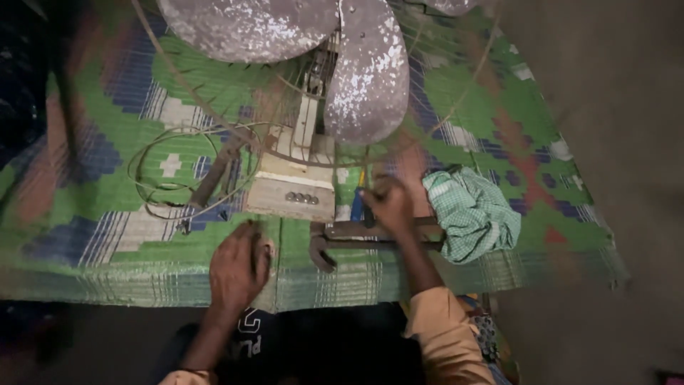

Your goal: Repairing and reassembling a portable electric fan.

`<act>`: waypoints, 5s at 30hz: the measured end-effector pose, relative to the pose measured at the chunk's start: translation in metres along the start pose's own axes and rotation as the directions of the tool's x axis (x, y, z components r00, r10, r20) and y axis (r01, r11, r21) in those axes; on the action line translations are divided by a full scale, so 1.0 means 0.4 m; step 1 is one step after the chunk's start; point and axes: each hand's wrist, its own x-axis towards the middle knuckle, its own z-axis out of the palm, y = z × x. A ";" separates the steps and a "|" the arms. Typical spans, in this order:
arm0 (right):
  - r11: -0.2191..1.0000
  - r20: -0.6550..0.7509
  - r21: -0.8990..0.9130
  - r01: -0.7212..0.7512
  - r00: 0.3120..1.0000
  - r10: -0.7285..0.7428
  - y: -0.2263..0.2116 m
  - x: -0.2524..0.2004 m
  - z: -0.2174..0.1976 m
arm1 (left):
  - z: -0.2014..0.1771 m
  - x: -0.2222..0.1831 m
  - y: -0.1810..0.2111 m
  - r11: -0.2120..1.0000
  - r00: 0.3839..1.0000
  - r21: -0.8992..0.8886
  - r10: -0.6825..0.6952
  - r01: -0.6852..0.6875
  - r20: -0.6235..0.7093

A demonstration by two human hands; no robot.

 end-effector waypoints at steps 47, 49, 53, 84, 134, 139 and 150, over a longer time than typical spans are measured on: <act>0.882 -0.021 0.468 0.043 0.999 -0.038 -0.009 -0.062 0.076 | -0.022 0.734 0.412 0.540 0.604 0.270 0.713 -0.797 0.355; 0.862 -0.015 0.506 0.029 1.000 -0.025 -0.027 -0.059 0.061 | -0.059 0.717 0.428 0.509 0.588 0.297 0.668 -0.808 0.456; 0.927 -0.104 0.322 0.192 0.980 -0.167 -0.050 -0.055 0.045 | -0.111 0.672 0.370 0.527 0.580 0.262 0.639 -0.809 0.506; 0.934 -0.130 0.283 0.218 0.974 -0.188 0.022 -0.043 0.094 | -0.237 0.677 0.167 0.891 0.953 0.342 0.256 -0.299 0.164; 0.920 -0.726 0.241 0.308 0.687 -0.040 -0.215 0.064 -0.364 | -0.320 0.581 0.089 0.895 0.858 0.202 0.442 -0.399 -0.263; 0.930 -0.497 0.152 0.335 0.839 -0.221 -0.439 0.303 -0.546 | -0.332 0.680 0.078 0.897 0.843 0.223 0.437 -0.382 -0.315; 0.994 0.049 0.090 0.063 0.997 -0.067 -0.488 0.432 -0.598 | -0.291 0.730 0.046 0.907 0.895 0.319 0.362 -0.274 -0.261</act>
